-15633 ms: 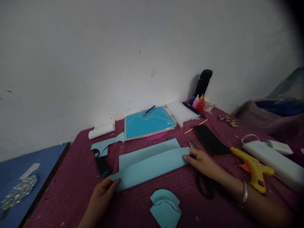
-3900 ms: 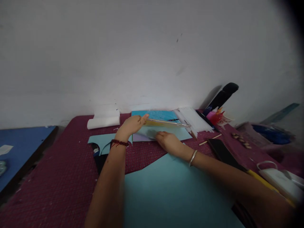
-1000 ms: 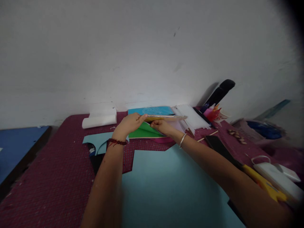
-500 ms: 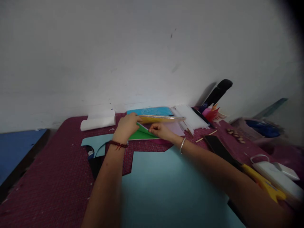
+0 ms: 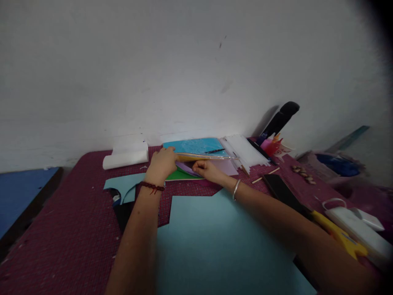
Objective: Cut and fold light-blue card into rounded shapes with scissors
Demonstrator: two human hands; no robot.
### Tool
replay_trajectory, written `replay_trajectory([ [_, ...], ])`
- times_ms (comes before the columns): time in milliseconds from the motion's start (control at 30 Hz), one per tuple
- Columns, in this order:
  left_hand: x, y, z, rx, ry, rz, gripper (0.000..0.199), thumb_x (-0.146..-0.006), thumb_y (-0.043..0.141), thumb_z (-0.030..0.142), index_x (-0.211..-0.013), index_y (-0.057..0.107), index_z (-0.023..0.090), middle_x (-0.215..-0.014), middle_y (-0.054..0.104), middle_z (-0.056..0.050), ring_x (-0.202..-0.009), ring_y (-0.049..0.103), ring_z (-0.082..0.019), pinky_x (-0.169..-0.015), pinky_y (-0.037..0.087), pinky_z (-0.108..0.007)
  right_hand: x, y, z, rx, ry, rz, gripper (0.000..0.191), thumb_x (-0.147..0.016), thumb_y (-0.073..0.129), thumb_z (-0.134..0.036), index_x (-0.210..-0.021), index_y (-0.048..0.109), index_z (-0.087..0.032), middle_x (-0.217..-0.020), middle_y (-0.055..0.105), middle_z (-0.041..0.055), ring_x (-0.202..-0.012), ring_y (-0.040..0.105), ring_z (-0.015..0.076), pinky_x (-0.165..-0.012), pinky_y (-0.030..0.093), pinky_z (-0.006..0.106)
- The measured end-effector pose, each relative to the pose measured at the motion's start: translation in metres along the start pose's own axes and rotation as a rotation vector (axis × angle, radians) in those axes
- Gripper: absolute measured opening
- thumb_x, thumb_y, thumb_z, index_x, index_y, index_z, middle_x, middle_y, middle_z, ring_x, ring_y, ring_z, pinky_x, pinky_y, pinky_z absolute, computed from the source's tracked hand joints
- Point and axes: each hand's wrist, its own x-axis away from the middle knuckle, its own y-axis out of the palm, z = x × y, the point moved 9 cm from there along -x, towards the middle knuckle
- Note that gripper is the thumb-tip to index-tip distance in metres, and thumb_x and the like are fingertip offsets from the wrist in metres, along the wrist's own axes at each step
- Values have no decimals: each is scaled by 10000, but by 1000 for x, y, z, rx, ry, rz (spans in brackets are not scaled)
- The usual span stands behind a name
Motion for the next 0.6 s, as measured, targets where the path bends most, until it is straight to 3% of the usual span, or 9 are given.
replay_trajectory([
  [167,0,3,4,204,53,-116,210,-708,681,406,-789,731,219,-1081,648,-84,-987,576,-287,-801,441,-374,6,0,8,4,-6,21,116,-809,552,-249,-842,626,-167,-811,642,24,-741,558,149,-740,441,294],
  [300,-8,5,14,314,83,-73,249,-721,637,419,-774,653,176,-807,669,-64,-753,600,-212,-650,422,-293,14,6,7,33,-57,-9,195,-828,524,-181,-966,660,-178,-1011,686,48,-936,607,174,-897,442,334],
  [433,-17,18,25,364,104,-24,273,-732,626,377,-928,634,187,-909,689,-64,-825,612,-218,-668,414,-284,16,10,1,81,-127,-43,220,-844,512,-166,-1006,661,-164,-1027,695,42,-953,619,172,-928,441,329],
  [600,-24,33,24,423,170,-50,303,-780,566,455,-888,676,194,-923,700,-58,-864,612,-214,-710,416,-282,17,8,-2,146,-159,-17,203,-811,518,-90,-939,664,-147,-954,697,37,-908,625,166,-882,463,311],
])
